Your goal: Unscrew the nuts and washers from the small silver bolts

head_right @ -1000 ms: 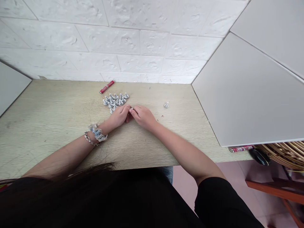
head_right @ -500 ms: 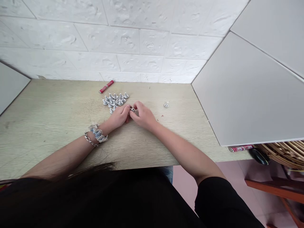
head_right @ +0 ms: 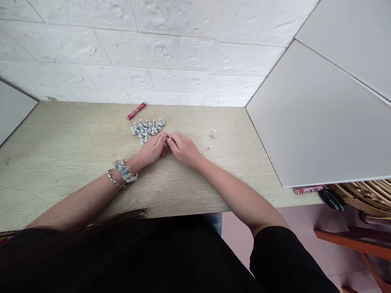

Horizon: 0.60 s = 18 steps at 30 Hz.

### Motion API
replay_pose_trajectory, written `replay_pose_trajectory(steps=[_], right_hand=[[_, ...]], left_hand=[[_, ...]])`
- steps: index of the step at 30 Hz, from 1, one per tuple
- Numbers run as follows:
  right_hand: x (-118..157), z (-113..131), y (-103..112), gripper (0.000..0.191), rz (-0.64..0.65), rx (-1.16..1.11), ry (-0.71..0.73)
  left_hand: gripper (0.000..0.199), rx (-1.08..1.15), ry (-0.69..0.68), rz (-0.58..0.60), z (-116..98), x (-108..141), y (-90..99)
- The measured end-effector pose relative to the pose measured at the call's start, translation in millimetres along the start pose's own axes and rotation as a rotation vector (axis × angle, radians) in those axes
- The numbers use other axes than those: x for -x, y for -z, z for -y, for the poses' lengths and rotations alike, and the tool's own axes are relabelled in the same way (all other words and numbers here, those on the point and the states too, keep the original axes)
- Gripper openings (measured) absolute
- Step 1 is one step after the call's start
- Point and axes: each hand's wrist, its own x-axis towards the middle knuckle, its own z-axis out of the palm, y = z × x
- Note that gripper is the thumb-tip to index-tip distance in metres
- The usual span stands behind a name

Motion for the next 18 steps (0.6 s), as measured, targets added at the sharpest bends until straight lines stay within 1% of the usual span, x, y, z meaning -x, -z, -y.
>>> replay_pose_trajectory(steps=[1,2,4,5,9,10,14,18], right_hand=[[0.6,-0.3,-0.3,0.010,-0.009,-0.016,-0.012],[1.2,-0.5,-0.5,0.009,-0.013,-0.032,-0.020],[2.4,-0.1,-0.5,0.024,-0.004,-0.049,-0.023],[2.7,0.5,-0.3,0.026,0.003,-0.050,-0.022],[1.8,3.8,0.6,0.013,-0.016,-0.042,-0.047],[1.2,4.2,0.7,0.015,-0.019,-0.031,-0.047],[-0.7,2.3,0.1,0.035,0.008,-0.012,0.002],[-1.2,-1.8,-0.7,0.042,0.011,-0.057,0.017]], left_hand=[[0.034,0.017,0.008,0.000,-0.3,0.2,0.0],[0.034,0.030,0.013,0.000,-0.8,0.5,0.1],[0.033,0.039,0.013,0.002,-1.8,0.9,0.1],[0.033,0.035,0.011,0.003,-2.2,1.0,0.0],[0.032,0.002,0.008,-0.004,-1.6,0.5,-0.4],[0.032,-0.006,0.005,-0.007,-1.0,0.3,-0.5],[0.030,0.000,-0.019,-0.020,0.7,0.1,-0.3],[0.033,-0.003,-0.055,-0.010,-0.2,0.1,0.7]])
